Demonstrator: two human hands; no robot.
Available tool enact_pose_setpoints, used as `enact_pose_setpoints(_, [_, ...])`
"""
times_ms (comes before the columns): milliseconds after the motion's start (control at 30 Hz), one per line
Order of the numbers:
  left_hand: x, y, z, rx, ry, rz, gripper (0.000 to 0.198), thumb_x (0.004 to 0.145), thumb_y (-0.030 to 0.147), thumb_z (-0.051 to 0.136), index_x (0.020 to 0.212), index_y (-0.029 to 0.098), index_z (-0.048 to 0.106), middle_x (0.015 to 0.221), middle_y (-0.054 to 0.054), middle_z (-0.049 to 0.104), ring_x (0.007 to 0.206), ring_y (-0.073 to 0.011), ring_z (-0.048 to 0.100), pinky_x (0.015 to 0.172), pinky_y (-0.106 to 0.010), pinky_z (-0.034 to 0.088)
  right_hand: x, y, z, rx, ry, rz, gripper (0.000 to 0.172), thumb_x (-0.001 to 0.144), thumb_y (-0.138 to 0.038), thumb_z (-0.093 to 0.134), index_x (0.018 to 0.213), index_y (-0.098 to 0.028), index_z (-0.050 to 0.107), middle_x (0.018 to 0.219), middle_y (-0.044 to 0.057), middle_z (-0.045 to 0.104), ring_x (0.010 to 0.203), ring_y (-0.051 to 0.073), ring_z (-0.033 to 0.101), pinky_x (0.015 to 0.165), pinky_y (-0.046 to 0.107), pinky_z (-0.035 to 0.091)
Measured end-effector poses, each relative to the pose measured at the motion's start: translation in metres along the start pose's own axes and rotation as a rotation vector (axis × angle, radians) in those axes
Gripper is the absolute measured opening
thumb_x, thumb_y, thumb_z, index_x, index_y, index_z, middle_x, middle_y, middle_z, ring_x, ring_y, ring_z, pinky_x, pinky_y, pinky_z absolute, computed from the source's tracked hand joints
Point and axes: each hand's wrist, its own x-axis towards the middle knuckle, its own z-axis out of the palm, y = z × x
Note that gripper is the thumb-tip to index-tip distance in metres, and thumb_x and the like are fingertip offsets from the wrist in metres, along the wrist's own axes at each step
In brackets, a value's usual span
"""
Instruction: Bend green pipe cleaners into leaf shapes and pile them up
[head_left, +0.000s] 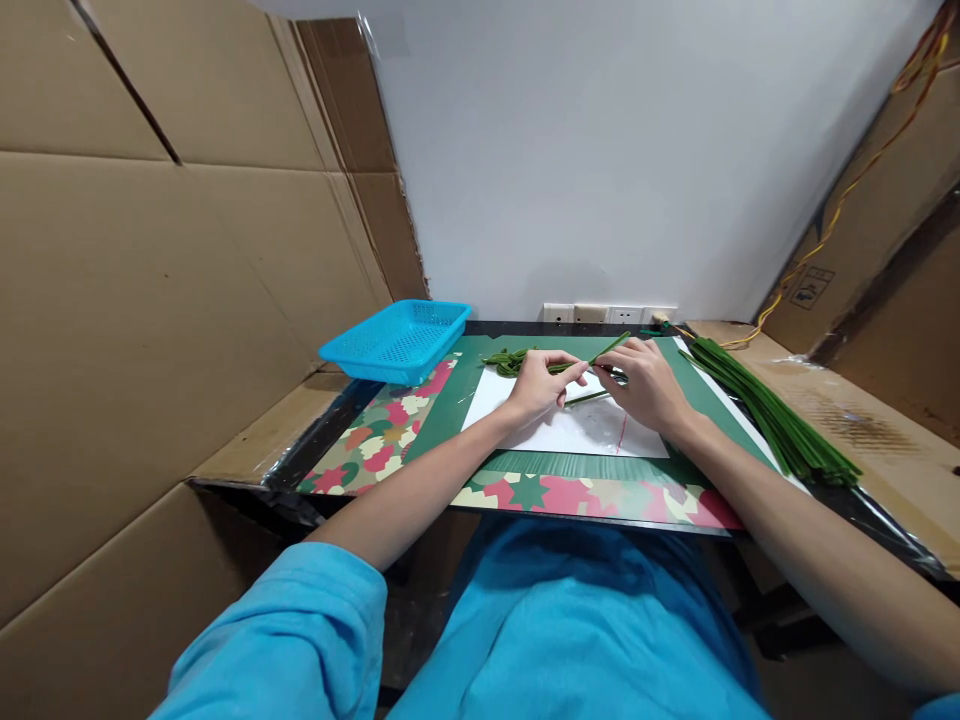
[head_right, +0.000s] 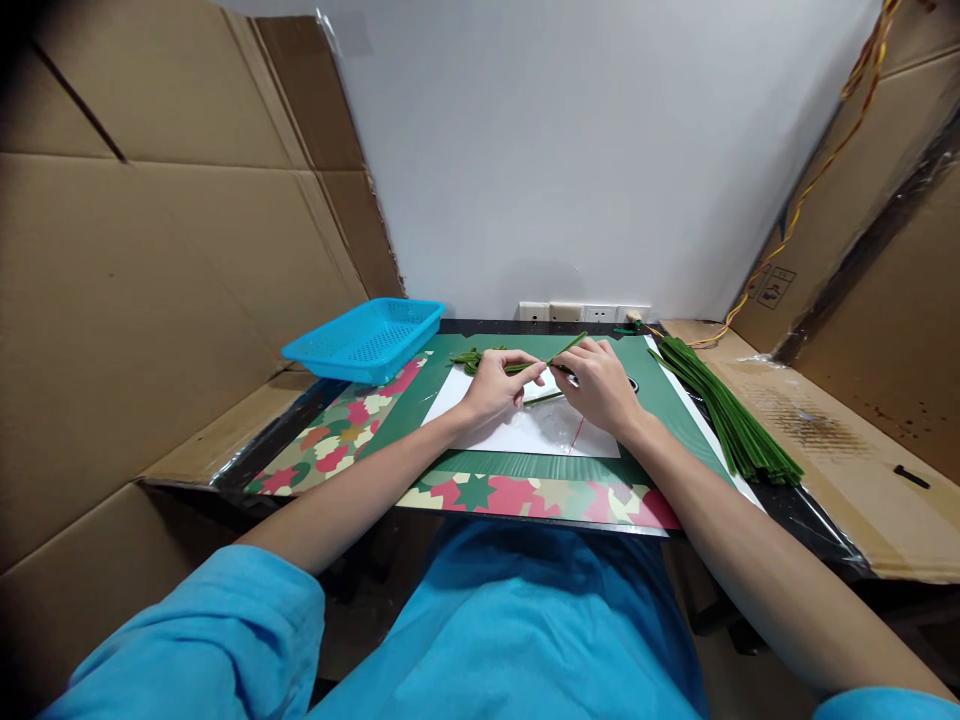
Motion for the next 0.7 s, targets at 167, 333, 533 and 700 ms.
enact_pose_setpoints(167, [-0.003,0.005,0.001,0.228,0.023,0.141,0.038,0.089,0.049,0.073,0.095,0.013,0.081,0.08,-0.008,0.077,0.049,-0.008,0.055,0.052,-0.022,0.044,0.0,-0.001,-0.002,0.025,-0.053,-0.037,0.014,0.098,-0.02,0.062,0.086,-0.02,0.068,0.075,0.004,0.073,0.077,0.023,0.059,0.078,0.037,0.038])
enact_pose_setpoints(333, [0.0,0.001,0.0,0.137,0.006,0.125,0.042,0.088,0.052,0.072,0.094,0.012,0.079,0.077,-0.007,0.075,0.044,-0.0071,0.052,0.046,-0.022,0.04,-0.001,-0.001,0.0,0.047,-0.007,-0.044,0.013,0.098,-0.019,0.061,0.086,-0.02,0.067,0.076,0.003,0.071,0.075,0.022,0.059,0.077,0.036,0.038])
enact_pose_setpoints(533, [0.006,-0.005,-0.002,-0.064,-0.048,0.01,0.047,0.081,0.057,0.078,0.086,0.011,0.073,0.073,-0.005,0.072,0.042,-0.0061,0.052,0.042,-0.021,0.038,-0.001,-0.002,0.0,0.04,0.001,-0.065,0.014,0.099,-0.017,0.057,0.092,-0.019,0.069,0.077,0.005,0.07,0.07,0.021,0.058,0.075,0.036,0.038])
enact_pose_setpoints(700, [0.004,-0.001,-0.002,-0.125,-0.092,-0.072,0.05,0.078,0.059,0.08,0.082,0.01,0.07,0.072,-0.006,0.071,0.04,-0.0066,0.054,0.039,-0.02,0.033,-0.002,-0.002,0.0,0.041,-0.046,-0.088,0.018,0.102,-0.019,0.053,0.091,-0.02,0.068,0.076,0.005,0.07,0.072,0.022,0.057,0.075,0.035,0.037])
